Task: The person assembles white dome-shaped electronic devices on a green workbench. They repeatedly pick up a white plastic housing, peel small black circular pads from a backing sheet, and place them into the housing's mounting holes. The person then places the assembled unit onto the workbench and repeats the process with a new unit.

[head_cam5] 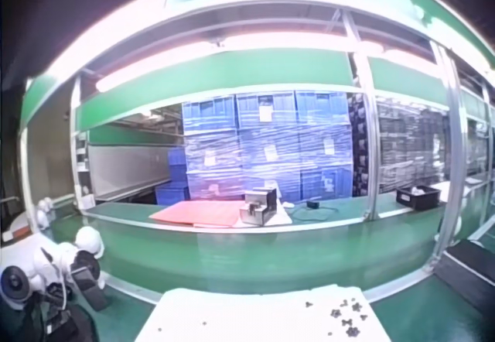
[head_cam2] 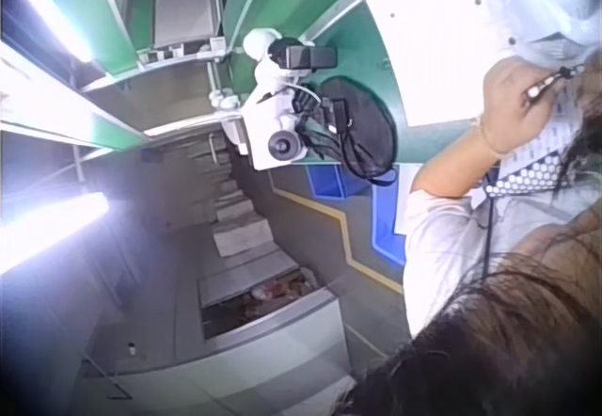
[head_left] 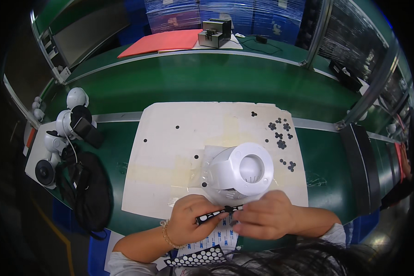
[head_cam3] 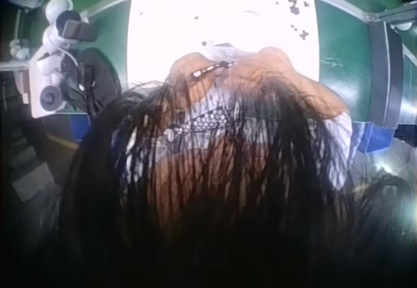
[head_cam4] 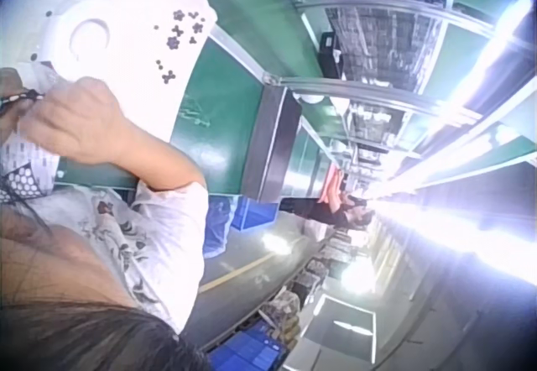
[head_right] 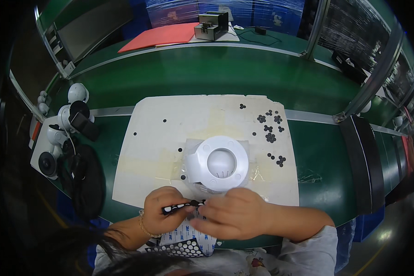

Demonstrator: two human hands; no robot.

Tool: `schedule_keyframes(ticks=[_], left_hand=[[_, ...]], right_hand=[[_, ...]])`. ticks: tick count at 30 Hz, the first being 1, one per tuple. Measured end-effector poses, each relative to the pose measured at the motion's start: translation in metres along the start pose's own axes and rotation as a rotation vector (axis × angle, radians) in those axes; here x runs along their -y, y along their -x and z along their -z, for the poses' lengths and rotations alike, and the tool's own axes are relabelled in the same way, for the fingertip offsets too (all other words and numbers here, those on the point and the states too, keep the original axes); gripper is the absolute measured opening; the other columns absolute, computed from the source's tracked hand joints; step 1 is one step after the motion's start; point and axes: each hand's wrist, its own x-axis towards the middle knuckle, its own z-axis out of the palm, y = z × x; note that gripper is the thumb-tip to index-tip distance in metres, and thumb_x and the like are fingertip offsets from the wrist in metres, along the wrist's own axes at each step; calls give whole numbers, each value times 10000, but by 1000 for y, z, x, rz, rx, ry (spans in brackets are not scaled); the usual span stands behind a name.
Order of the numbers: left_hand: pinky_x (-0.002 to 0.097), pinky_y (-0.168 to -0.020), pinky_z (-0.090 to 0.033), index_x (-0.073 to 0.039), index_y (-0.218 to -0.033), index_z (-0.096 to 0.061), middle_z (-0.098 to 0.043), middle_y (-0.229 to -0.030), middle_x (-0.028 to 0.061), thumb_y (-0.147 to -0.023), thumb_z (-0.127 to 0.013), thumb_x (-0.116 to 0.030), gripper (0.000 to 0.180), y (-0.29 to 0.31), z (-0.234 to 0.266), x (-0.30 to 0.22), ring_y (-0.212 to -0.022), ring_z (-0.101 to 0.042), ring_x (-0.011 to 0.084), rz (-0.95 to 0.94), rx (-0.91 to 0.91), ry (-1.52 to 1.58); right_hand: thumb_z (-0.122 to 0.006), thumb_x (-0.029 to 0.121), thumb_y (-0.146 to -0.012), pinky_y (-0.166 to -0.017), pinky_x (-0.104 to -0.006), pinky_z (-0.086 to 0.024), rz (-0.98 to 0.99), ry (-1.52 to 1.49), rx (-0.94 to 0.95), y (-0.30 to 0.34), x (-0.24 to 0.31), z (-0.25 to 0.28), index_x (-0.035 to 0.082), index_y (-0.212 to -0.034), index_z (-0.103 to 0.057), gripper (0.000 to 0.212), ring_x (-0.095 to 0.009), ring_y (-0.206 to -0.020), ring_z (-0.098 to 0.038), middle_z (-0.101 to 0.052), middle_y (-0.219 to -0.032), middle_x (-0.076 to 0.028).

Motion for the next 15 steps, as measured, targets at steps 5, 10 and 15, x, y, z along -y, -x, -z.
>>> schedule_keyframes(ticks=[5, 10, 15], left_hand=[[305, -485, -389, -58, -826, -632, -564, -646, 55, -618, -691, -59, 216, 4, 1, 4, -543, -528, 214, -40, 29, -55], [315, -527, -402, -82, -881, -625, -567, -704, 35, -559, -694, -72, 330, 3, -1, 2, -594, -536, 211, -164, 53, -158], [343, -662, -419, -103, -879, -625, -606, -899, 72, -522, -694, -98, 363, 4, 1, 4, -772, -559, 235, -214, 77, -258]], right_hand=[[-630, 31, -683, -665, -272, -405, -165, -284, -188, 0, 4, -7, 93, -993, -585, 319, -209, -917, -552, -585, -952, -62], [-607, -15, -691, -699, -343, -437, -378, -511, -106, -14, 4, -4, 40, -999, -567, 315, -236, -885, -558, -565, -958, -104], [-590, -57, -682, -665, -375, -449, -140, -568, -72, -7, -1, 10, 3, -1031, -524, 361, -268, -816, -553, -550, -946, -131]])
